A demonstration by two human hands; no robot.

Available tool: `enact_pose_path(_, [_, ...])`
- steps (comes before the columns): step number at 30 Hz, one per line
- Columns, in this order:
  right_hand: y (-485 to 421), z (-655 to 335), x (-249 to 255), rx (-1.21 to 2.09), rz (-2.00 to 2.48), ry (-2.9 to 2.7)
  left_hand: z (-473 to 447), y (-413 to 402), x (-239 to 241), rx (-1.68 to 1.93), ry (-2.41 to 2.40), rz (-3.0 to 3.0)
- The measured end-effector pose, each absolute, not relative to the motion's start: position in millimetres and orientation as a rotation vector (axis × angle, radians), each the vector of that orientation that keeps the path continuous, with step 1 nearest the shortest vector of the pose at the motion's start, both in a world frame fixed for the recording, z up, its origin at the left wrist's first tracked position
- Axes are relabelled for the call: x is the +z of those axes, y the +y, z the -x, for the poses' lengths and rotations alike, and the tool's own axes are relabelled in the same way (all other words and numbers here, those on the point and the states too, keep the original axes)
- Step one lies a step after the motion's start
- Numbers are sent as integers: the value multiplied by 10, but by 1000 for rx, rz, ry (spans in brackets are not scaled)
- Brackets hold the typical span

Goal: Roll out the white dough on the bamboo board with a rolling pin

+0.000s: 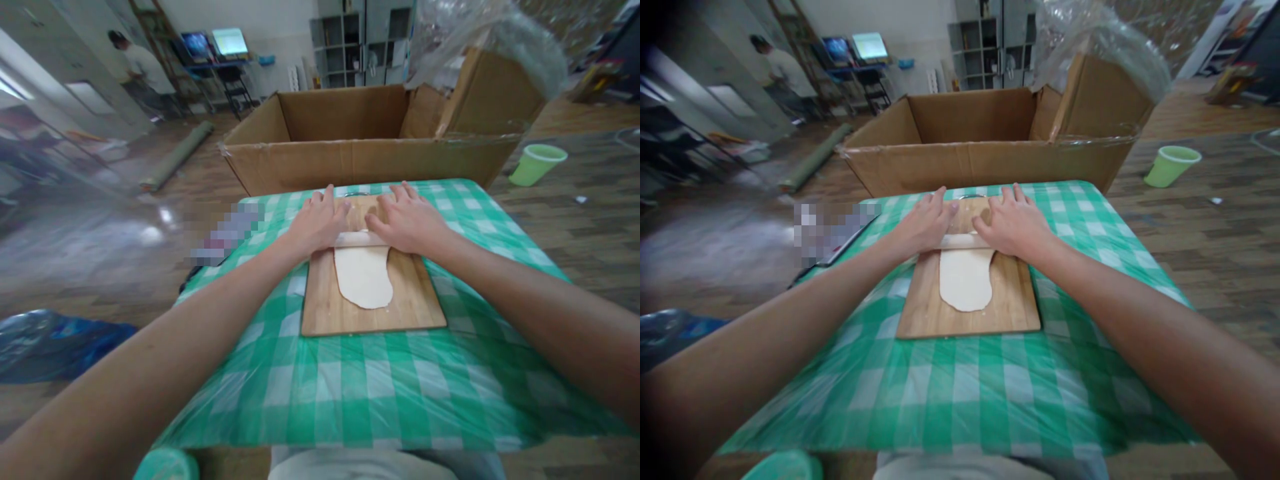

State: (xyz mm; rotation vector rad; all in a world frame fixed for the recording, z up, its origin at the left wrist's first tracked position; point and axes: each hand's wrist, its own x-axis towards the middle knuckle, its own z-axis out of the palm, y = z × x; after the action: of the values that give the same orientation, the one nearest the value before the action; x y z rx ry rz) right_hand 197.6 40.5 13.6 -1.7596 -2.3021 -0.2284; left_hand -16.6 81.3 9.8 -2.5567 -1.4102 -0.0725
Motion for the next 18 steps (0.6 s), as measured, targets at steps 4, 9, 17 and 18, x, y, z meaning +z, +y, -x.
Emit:
enact_pose_path(4, [467,-1988,152,-290,1756,-2335,142,865,131,-86,-1394,2509])
enact_pose_path(9, [558,-2023,172,-311,1761,-2452,116,985,155,-110,-1336,2472])
enact_pose_path(17, [708,-2083,155,-329,1736,-2685,56,1125,205,-84,-1377,2501])
enact_pose_path(18, [700,-2086,151,-321,1739,-2671,55,1127,201,-80,-1378,2509])
